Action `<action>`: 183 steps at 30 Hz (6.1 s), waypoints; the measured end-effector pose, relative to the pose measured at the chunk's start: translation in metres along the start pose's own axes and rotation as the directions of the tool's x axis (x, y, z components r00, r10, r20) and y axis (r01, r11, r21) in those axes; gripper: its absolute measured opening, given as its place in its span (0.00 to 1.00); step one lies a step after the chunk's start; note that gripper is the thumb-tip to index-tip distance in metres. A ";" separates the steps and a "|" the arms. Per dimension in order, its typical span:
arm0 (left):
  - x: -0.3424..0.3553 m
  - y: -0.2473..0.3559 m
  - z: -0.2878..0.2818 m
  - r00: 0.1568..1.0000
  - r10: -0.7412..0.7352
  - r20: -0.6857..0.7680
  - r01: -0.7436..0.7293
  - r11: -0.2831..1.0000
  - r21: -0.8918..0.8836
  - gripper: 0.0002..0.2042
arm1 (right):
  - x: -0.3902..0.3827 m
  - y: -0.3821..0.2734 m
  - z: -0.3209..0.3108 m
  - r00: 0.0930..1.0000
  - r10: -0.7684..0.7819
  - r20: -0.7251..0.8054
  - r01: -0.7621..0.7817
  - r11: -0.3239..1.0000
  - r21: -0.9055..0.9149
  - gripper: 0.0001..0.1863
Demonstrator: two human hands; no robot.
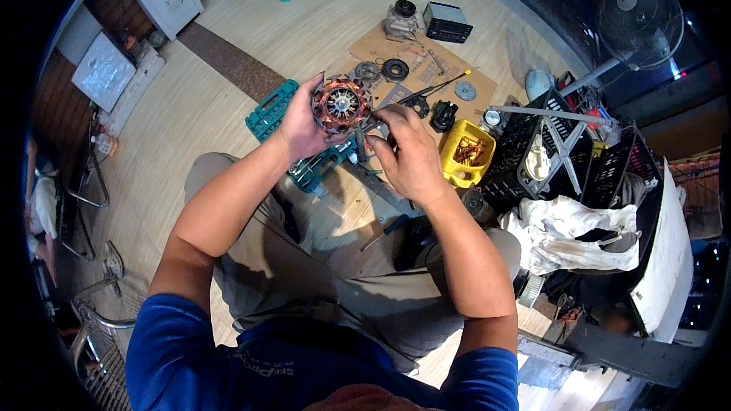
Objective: The person manipulates the copper wiring of a disassembled fan motor by hand and with pliers, then twists the ends of two wires together.
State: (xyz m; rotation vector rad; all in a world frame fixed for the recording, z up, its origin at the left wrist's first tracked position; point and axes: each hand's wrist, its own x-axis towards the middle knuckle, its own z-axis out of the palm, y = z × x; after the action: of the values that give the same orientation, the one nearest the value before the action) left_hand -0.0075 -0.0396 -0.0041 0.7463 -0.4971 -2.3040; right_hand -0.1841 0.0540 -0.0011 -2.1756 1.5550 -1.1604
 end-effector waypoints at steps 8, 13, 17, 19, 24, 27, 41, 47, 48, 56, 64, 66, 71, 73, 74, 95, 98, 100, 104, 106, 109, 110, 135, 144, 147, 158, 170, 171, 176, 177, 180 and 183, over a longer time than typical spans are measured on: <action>0.006 -0.007 -0.023 0.995 -0.034 0.095 0.021 0.991 0.133 0.30 | 0.004 -0.002 0.001 0.982 0.163 -0.097 -0.142 0.971 0.195 0.14; 0.006 -0.011 -0.025 0.975 -0.030 0.220 -0.007 0.986 0.165 0.28 | 0.003 0.000 0.002 0.973 0.193 -0.127 -0.164 0.964 0.209 0.13; 0.007 -0.013 -0.025 0.964 -0.018 0.266 -0.020 0.990 0.141 0.26 | 0.003 0.000 0.001 0.970 0.214 -0.119 -0.188 0.962 0.200 0.13; 0.006 -0.014 -0.023 0.967 -0.012 0.256 -0.027 0.989 0.146 0.26 | 0.002 0.000 0.001 0.963 0.251 -0.102 -0.226 0.951 0.212 0.12; 0.005 -0.013 -0.025 0.968 -0.038 0.248 -0.001 0.988 0.155 0.27 | 0.003 -0.002 0.001 0.957 0.282 -0.072 -0.259 0.938 0.229 0.12; 0.002 -0.010 -0.020 0.978 -0.118 0.171 0.083 0.977 0.195 0.30 | 0.002 0.004 0.004 0.949 0.309 -0.058 -0.283 0.921 0.269 0.12; -0.002 -0.008 -0.011 0.986 -0.161 0.050 0.144 0.957 0.252 0.28 | 0.000 0.010 0.012 0.909 0.418 0.006 -0.376 0.813 0.445 0.13; 0.004 -0.005 -0.027 0.954 -0.216 0.208 0.168 0.959 0.228 0.29 | 0.001 0.007 0.008 0.888 0.457 0.045 -0.428 0.788 0.442 0.12; 0.003 -0.006 -0.027 0.955 -0.214 0.206 0.166 0.960 0.227 0.29 | 0.002 0.005 0.006 0.890 0.452 0.059 -0.429 0.787 0.442 0.12; -0.008 -0.012 -0.002 0.848 0.308 0.430 -0.507 0.241 0.827 0.19 | 0.004 0.006 0.007 0.894 0.446 0.035 -0.414 0.794 0.445 0.16; -0.015 -0.009 0.006 0.556 0.324 0.765 -0.565 -0.528 0.634 0.40 | 0.001 0.011 0.016 0.790 0.479 0.382 -0.512 0.173 0.842 0.20; -0.014 -0.006 0.003 0.515 0.343 0.786 -0.585 -0.529 0.615 0.40 | 0.001 0.009 0.019 0.789 0.503 0.352 -0.429 0.040 0.903 0.21; -0.011 -0.006 0.007 0.568 0.451 0.689 -0.626 -0.307 0.717 0.39 | 0.006 0.016 0.006 0.830 0.462 0.312 -0.357 0.010 0.934 0.22; -0.009 -0.011 0.000 0.737 0.436 0.516 -0.628 0.160 0.762 0.35 | 0.008 0.017 0.003 0.832 0.496 0.250 -0.301 0.025 0.953 0.22; -0.006 -0.014 -0.004 0.878 0.310 0.365 -0.479 0.586 0.654 0.31 | 0.009 0.018 0.002 0.831 0.497 0.249 -0.304 0.031 0.952 0.22; 0.004 -0.017 -0.011 0.948 0.197 0.251 -0.298 0.826 0.478 0.13 | 0.010 0.029 0.002 0.847 0.466 0.258 -0.284 -0.015 0.959 0.20; 0.004 -0.017 -0.012 0.949 0.208 0.236 -0.301 0.818 0.490 0.13 | 0.011 0.025 0.001 0.838 0.473 0.270 -0.292 -0.029 0.956 0.22; 0.003 -0.017 -0.010 0.946 0.217 0.241 -0.311 0.819 0.481 0.13 | 0.010 0.024 0.001 0.836 0.477 0.273 -0.291 -0.037 0.956 0.23; 0.005 -0.016 -0.014 0.952 0.174 0.251 -0.285 0.804 0.522 0.18 | 0.007 0.033 0.004 0.824 0.487 0.289 -0.316 -0.029 0.948 0.27; 0.005 -0.016 -0.015 0.950 0.192 0.246 -0.297 0.798 0.525 0.18 | 0.006 0.036 0.006 0.817 0.496 0.293 -0.327 -0.020 0.945 0.28; 0.005 -0.015 -0.015 0.948 0.183 0.259 -0.299 0.789 0.537 0.17 | 0.005 0.041 0.007 0.824 0.490 0.286 -0.327 -0.003 0.945 0.29; 0.005 -0.015 -0.015 0.948 0.184 0.259 -0.299 0.788 0.537 0.17 | 0.004 0.043 0.006 0.819 0.492 0.294 -0.342 0.007 0.940 0.30; 0.000 -0.017 -0.005 0.943 0.270 0.194 -0.332 0.730 0.597 0.10 | 0.004 0.035 0.008 0.855 0.452 0.254 -0.266 -0.040 0.963 0.33; -0.004 -0.015 -0.004 0.949 0.259 0.178 -0.313 0.721 0.618 0.11 | 0.004 0.032 0.007 0.844 0.459 0.279 -0.296 -0.035 0.954 0.36; -0.005 -0.013 -0.001 0.951 0.252 0.180 -0.308 0.715 0.627 0.11 | 0.003 0.035 0.008 0.847 0.452 0.280 -0.298 -0.033 0.954 0.36; -0.004 -0.013 -0.007 0.943 0.259 0.210 -0.333 0.717 0.612 0.12 | 0.004 0.034 0.010 0.852 0.444 0.278 -0.292 -0.039 0.956 0.38; -0.001 -0.014 -0.006 0.951 0.258 0.171 -0.307 0.710 0.634 0.10 | 0.003 0.034 0.011 0.886 0.391 0.248 -0.285 0.038 0.958 0.40; -0.001 -0.014 -0.006 0.950 0.262 0.171 -0.309 0.706 0.637 0.11 | 0.002 0.035 0.011 0.892 0.379 0.245 -0.286 0.055 0.957 0.40; 0.002 -0.016 -0.010 0.950 0.271 0.157 -0.306 0.695 0.651 0.13 | 0.001 0.031 0.013 0.883 0.413 0.223 -0.312 0.161 0.936 0.39; 0.002 -0.017 -0.009 0.948 0.280 0.149 -0.308 0.702 0.642 0.15 | 0.001 0.032 0.013 0.892 0.405 0.201 -0.305 0.208 0.929 0.38; 0.002 -0.017 -0.009 0.948 0.285 0.146 -0.311 0.716 0.625 0.16 | 0.001 0.030 0.012 0.888 0.416 0.194 -0.326 0.274 0.905 0.39; 0.001 -0.018 -0.006 0.947 0.274 0.167 -0.316 0.716 0.622 0.16 | -0.002 0.031 0.011 0.902 0.400 0.163 -0.314 0.348 0.883 0.37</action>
State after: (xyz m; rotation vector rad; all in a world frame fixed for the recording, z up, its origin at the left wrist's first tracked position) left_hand -0.0129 -0.0288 -0.0184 0.8281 -1.3837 -1.8386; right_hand -0.1985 0.0398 -0.0272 -0.9875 0.9282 -1.4438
